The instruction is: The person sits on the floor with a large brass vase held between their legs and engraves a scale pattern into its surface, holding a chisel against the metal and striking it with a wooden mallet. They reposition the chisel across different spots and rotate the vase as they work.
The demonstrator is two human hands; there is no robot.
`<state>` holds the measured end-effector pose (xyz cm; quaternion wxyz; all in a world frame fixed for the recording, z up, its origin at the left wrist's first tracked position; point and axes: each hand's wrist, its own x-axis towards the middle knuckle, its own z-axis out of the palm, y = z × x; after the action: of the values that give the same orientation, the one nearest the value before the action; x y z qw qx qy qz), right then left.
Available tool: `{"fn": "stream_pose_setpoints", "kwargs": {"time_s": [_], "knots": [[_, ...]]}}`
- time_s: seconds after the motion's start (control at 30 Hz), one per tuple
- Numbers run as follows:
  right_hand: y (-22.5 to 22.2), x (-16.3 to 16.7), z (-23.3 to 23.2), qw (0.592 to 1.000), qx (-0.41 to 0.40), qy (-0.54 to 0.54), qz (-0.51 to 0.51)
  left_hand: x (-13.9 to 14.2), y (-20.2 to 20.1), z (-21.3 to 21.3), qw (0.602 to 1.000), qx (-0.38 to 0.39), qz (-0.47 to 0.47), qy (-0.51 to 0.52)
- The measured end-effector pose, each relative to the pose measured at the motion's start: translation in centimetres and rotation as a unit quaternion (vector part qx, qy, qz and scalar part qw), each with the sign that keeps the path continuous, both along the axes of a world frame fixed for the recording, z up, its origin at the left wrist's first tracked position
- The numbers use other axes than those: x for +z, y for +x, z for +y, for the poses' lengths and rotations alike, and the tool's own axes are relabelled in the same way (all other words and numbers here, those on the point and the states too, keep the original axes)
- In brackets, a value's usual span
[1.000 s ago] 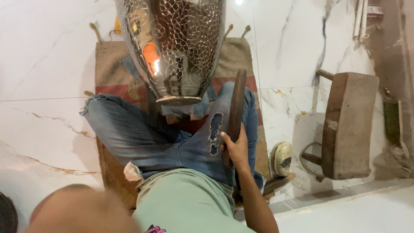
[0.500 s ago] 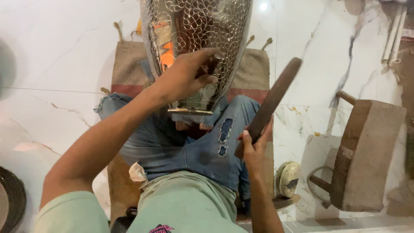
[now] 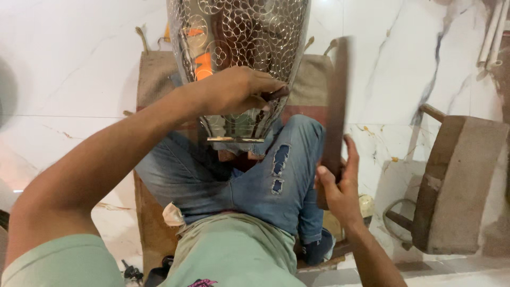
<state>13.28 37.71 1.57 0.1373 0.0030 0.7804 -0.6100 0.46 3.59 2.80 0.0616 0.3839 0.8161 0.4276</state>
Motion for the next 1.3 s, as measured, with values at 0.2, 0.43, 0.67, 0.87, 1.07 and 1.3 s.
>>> {"fn": "stream_pose_setpoints", "kwargs": {"time_s": [0.2, 0.43, 0.67, 0.87, 1.07, 1.3], "knots": [[-3.2, 5.8, -0.4, 0.979, 0.136, 0.155, -0.006, -0.4, 1.3, -0.4, 0.998, 0.049, 0.028, 0.036], [-6.0, 14.1, -4.8, 0.913, 0.249, 0.322, 0.016, -1.1, 4.4, 0.1, 0.969, 0.205, 0.044, 0.130], [-5.5, 17.4, -7.4, 0.854, 0.343, 0.350, 0.174, -2.1, 6.8, 1.4, 0.930, 0.349, -0.011, 0.117], [-5.0, 17.0, -6.0, 0.859, 0.353, 0.337, 0.153, -2.6, 7.2, 2.1, 0.912, 0.376, 0.005, 0.165], [-5.5, 12.2, -2.5, 0.883, 0.244, 0.401, 0.008, -2.1, 4.8, 1.5, 0.951, 0.270, -0.037, 0.143], [-5.8, 10.5, -1.9, 0.935, 0.182, 0.298, 0.059, -1.7, 4.1, 1.4, 0.969, 0.216, -0.043, 0.112]]}}
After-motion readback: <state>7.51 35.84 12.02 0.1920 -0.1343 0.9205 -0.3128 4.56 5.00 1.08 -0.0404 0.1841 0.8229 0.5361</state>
